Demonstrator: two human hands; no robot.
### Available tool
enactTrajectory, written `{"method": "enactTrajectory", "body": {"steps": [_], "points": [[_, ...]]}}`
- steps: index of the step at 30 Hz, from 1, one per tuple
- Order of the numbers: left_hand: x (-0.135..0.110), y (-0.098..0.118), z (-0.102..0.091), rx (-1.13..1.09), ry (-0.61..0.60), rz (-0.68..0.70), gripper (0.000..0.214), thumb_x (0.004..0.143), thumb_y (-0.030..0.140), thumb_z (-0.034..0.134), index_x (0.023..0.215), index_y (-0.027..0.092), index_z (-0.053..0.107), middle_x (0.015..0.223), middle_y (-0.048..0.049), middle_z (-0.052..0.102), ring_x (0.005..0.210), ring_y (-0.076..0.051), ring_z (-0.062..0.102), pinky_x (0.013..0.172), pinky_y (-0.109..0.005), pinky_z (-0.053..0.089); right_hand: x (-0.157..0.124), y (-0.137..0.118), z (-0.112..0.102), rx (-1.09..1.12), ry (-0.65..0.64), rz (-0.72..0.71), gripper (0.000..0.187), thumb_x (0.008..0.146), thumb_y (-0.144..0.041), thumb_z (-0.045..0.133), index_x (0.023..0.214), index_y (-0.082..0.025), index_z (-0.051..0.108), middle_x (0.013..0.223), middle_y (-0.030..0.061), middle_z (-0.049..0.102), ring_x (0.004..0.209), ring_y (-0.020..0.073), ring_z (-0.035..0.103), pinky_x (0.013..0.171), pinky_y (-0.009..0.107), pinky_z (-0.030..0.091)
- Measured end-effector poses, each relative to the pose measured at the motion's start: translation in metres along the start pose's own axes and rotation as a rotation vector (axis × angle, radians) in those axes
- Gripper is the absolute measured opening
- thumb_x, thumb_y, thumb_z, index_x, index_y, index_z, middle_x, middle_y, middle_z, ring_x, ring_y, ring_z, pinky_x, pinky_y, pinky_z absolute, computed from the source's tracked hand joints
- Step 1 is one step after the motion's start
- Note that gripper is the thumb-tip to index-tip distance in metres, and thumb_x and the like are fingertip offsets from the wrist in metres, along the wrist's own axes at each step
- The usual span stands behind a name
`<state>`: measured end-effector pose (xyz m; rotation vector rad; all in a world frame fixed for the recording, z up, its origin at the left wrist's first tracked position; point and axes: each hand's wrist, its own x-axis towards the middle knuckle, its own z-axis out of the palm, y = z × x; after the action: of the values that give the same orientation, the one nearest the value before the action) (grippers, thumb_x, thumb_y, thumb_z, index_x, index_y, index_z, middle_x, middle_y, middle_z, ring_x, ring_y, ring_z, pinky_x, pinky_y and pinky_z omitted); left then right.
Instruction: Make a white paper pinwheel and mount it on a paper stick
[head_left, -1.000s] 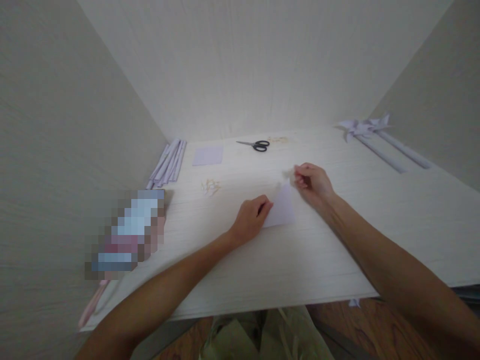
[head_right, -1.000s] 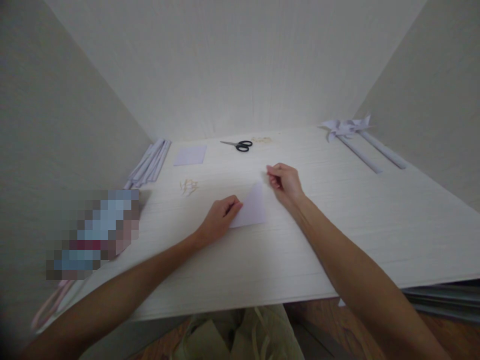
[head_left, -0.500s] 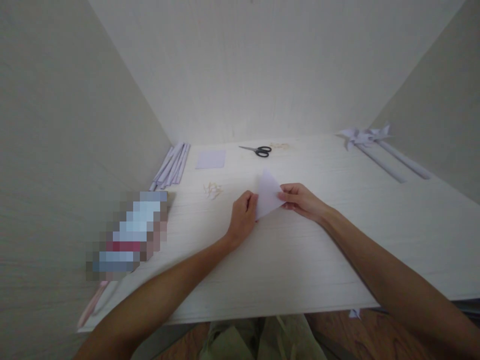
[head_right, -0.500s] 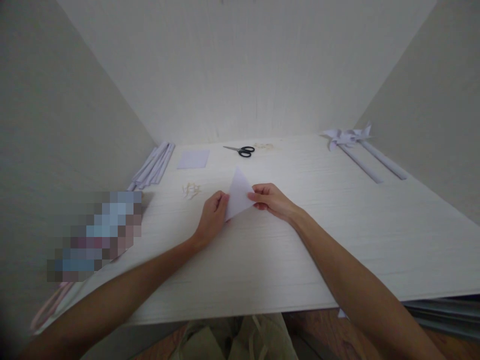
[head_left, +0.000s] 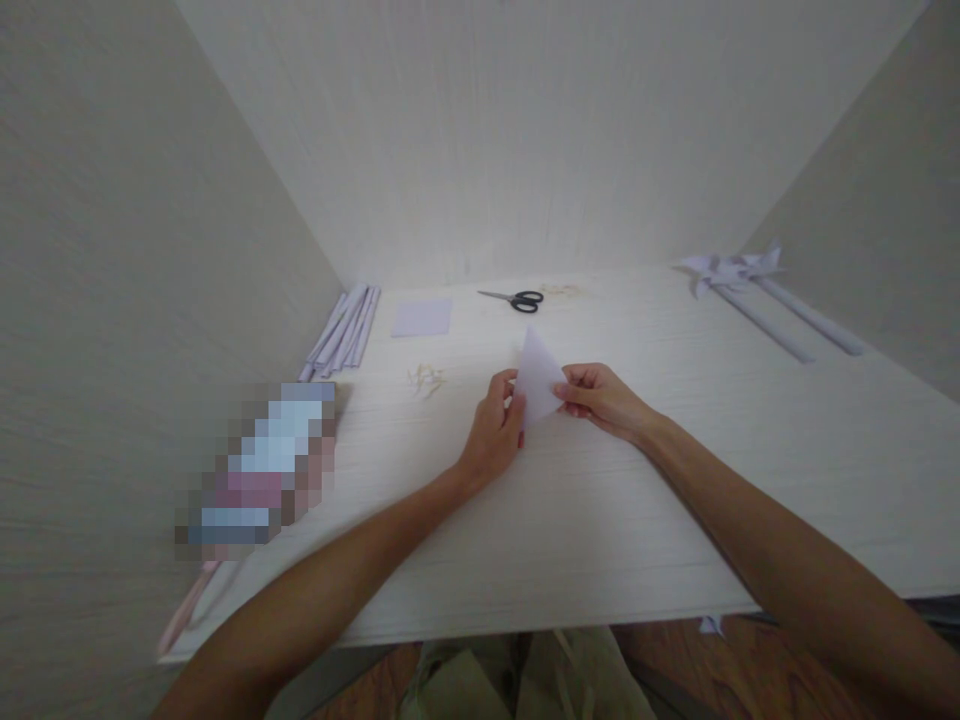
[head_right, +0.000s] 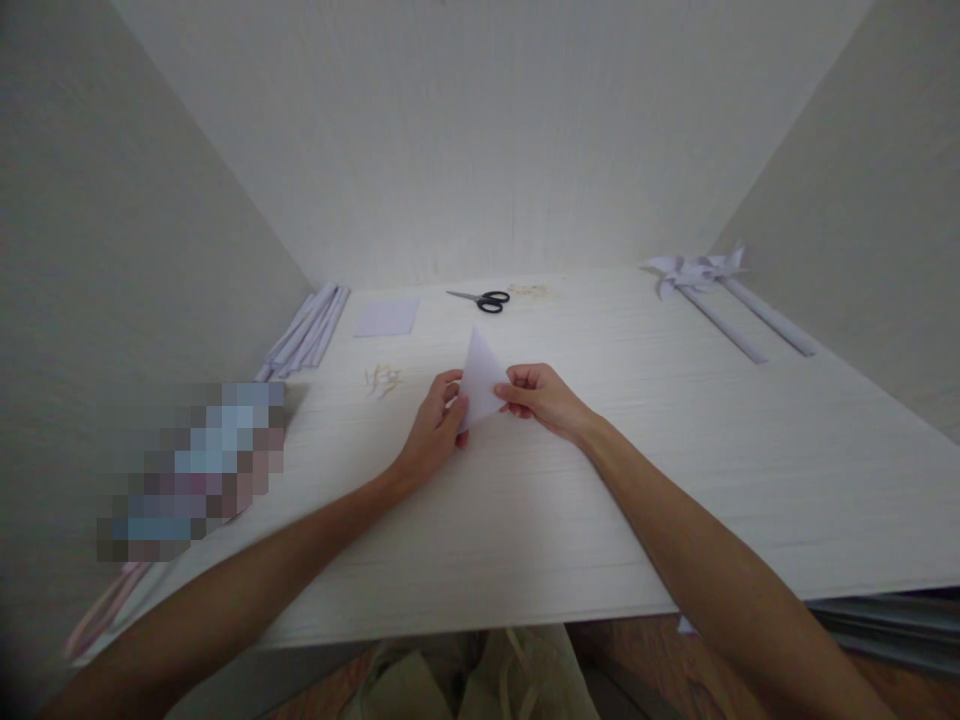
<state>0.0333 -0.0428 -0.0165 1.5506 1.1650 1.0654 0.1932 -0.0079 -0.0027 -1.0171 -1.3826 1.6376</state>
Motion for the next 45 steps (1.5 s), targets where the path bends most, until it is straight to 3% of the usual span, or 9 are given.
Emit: {"method": "enactTrajectory", "body": {"steps": [7,10,13,16,18,21,24,33,45], "points": [[0.0,0.003,0.0,0.135,-0.113,0.12,0.056,0.072,0.039,0.052,0.118,0.015,0.031,0.109,-0.0117,0.051,0.091,-0.018,0.051,0.075,-0.03,0.043,0.002,0.006,0.001,-0.021,0.057,-0.023,0.029,0.055,-0.038,0.07,0.056,-0.013,0.054,0.044,-0.0045,0.049,0.036,0.0031,0.036,0.035,0.018,0.021],[0.001,0.005,-0.001,0.173,-0.139,0.127,0.06,0.068,0.035,0.058,0.118,0.014,0.031,0.11,-0.0115,0.051,0.094,-0.02,0.05,0.08,-0.032,0.041,0.002,0.008,0.004,-0.048,0.079,0.0,0.029,0.054,-0.039,0.069,0.057,-0.012,0.058,0.046,-0.0025,0.051,0.038,0.005,0.039,0.037,0.019,0.025],[0.002,0.006,-0.002,0.164,-0.134,0.099,0.047,0.072,0.032,0.053,0.113,0.014,0.037,0.106,-0.0099,0.054,0.092,-0.019,0.051,0.081,-0.033,0.04,0.001,0.008,0.005,-0.109,0.101,0.019,0.031,0.054,-0.04,0.068,0.056,-0.011,0.059,0.045,-0.0015,0.051,0.038,0.0057,0.039,0.037,0.02,0.024],[0.002,0.006,-0.002,0.124,-0.111,0.083,0.032,0.076,0.03,0.046,0.106,0.016,0.045,0.1,-0.0072,0.057,0.088,-0.017,0.052,0.075,-0.03,0.042,0.0,0.007,0.006,-0.174,0.11,0.02,0.034,0.055,-0.044,0.066,0.052,-0.011,0.057,0.042,-0.0024,0.047,0.036,0.0052,0.036,0.035,0.02,0.021],[0.002,0.006,-0.002,0.078,-0.094,0.031,0.026,0.08,0.032,0.04,0.097,0.016,0.05,0.087,-0.0054,0.06,0.074,-0.015,0.055,0.061,-0.026,0.044,0.0,0.007,0.007,-0.21,0.11,0.013,0.036,0.055,-0.046,0.065,0.048,-0.012,0.054,0.039,-0.0035,0.044,0.035,0.0046,0.033,0.035,0.02,0.019],[0.001,0.005,-0.003,0.019,-0.049,-0.106,0.04,0.081,0.044,0.03,0.071,0.014,0.053,0.053,-0.0019,0.053,0.045,-0.011,0.048,0.039,-0.022,0.036,-0.001,0.005,0.008,-0.232,0.106,0.007,0.038,0.055,-0.048,0.063,0.046,-0.013,0.051,0.038,-0.0042,0.042,0.035,0.0042,0.032,0.035,0.02,0.018],[0.002,0.004,-0.003,-0.052,-0.001,-0.177,0.05,0.08,0.051,0.028,0.052,0.014,0.048,0.037,-0.0002,0.043,0.032,-0.009,0.041,0.033,-0.022,0.033,-0.002,0.002,0.01,-0.253,0.091,0.014,0.037,0.055,-0.048,0.063,0.05,-0.012,0.054,0.041,-0.0033,0.045,0.036,0.0048,0.034,0.036,0.02,0.021],[0.008,-0.001,-0.002,-0.33,0.083,-0.244,0.043,0.075,0.05,0.039,0.058,0.013,0.053,0.042,-0.0031,0.054,0.033,-0.013,0.049,0.033,-0.024,0.041,-0.004,-0.001,0.013,-0.251,0.087,0.035,0.033,0.06,-0.042,0.063,0.053,-0.01,0.058,0.048,-0.0002,0.054,0.041,0.0065,0.042,0.039,0.02,0.029],[0.005,0.0,-0.003,-0.197,-0.024,-0.219,0.045,0.077,0.048,0.038,0.052,0.012,0.052,0.036,-0.0021,0.05,0.029,-0.011,0.046,0.027,-0.019,0.03,0.0,0.011,0.01,-0.083,0.227,-0.039,0.031,0.055,-0.036,0.07,0.07,-0.011,0.062,0.066,0.0058,0.065,0.053,0.0152,0.058,0.047,0.026,0.045]]}}
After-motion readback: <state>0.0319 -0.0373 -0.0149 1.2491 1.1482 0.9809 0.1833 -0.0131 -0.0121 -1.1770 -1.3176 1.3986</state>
